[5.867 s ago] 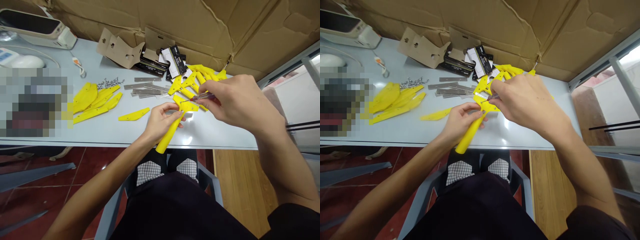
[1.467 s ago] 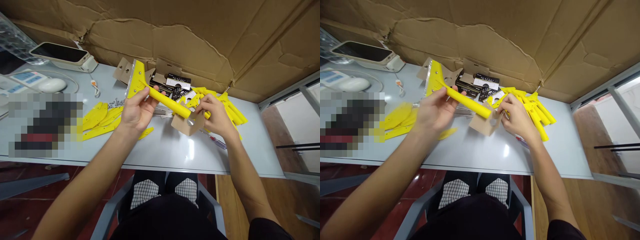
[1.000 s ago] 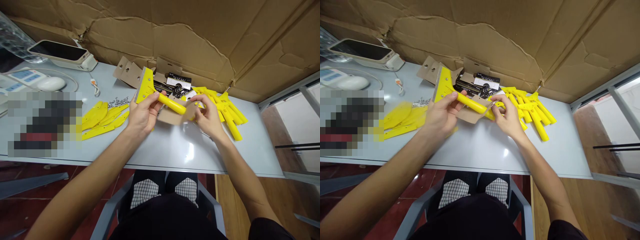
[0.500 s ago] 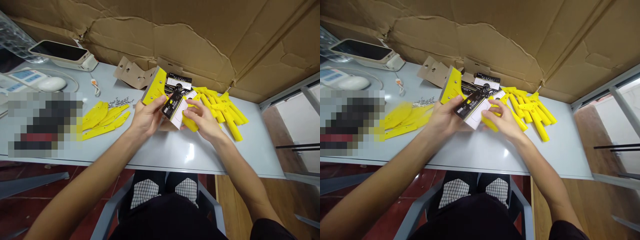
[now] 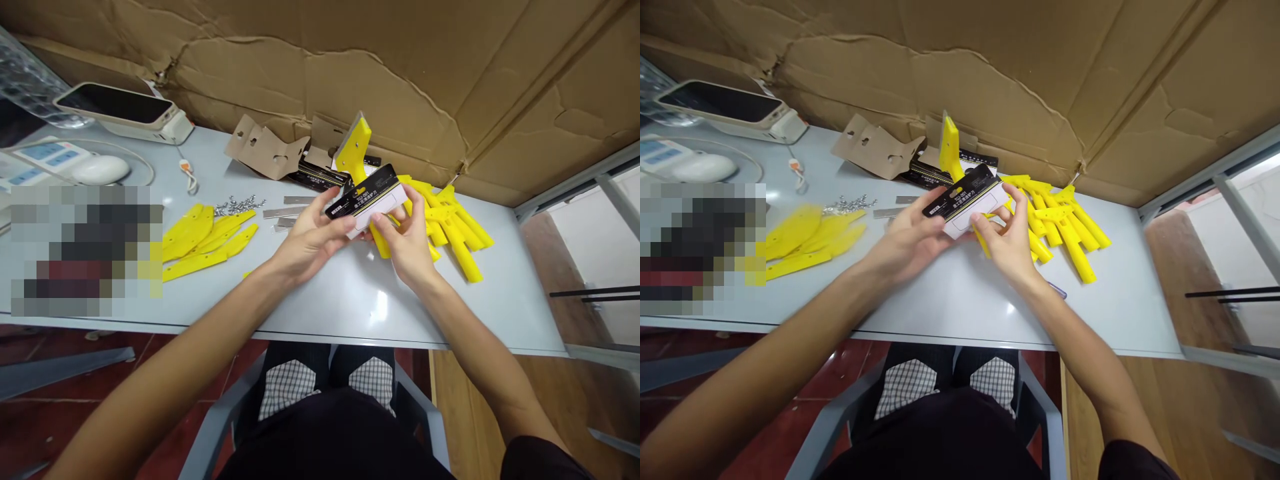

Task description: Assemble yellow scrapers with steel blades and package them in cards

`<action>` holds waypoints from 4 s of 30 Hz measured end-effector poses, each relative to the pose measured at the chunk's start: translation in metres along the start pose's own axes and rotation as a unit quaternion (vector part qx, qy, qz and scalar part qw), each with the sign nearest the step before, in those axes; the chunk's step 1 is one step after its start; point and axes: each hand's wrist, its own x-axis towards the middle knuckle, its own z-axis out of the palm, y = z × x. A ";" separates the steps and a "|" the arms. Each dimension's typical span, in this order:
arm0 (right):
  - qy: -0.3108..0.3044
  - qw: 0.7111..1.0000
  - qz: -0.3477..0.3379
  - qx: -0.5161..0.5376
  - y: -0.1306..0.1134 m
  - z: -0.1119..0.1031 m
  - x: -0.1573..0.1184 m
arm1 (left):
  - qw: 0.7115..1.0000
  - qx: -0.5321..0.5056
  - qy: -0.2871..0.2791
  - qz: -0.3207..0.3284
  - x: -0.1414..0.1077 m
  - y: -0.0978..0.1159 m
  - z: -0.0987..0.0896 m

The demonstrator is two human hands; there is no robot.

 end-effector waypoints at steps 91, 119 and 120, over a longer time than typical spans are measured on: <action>-0.239 0.908 0.080 -0.335 -0.018 -0.025 -0.001 | 0.896 0.439 -0.007 0.063 0.020 0.019 -0.052; -0.090 0.852 -0.167 -0.489 0.003 -0.061 -0.152 | 0.634 0.691 0.010 0.347 -0.111 -0.005 -0.035; -0.078 0.846 -0.169 -0.499 0.010 -0.066 -0.163 | 0.621 0.696 -0.005 0.359 -0.119 -0.010 -0.037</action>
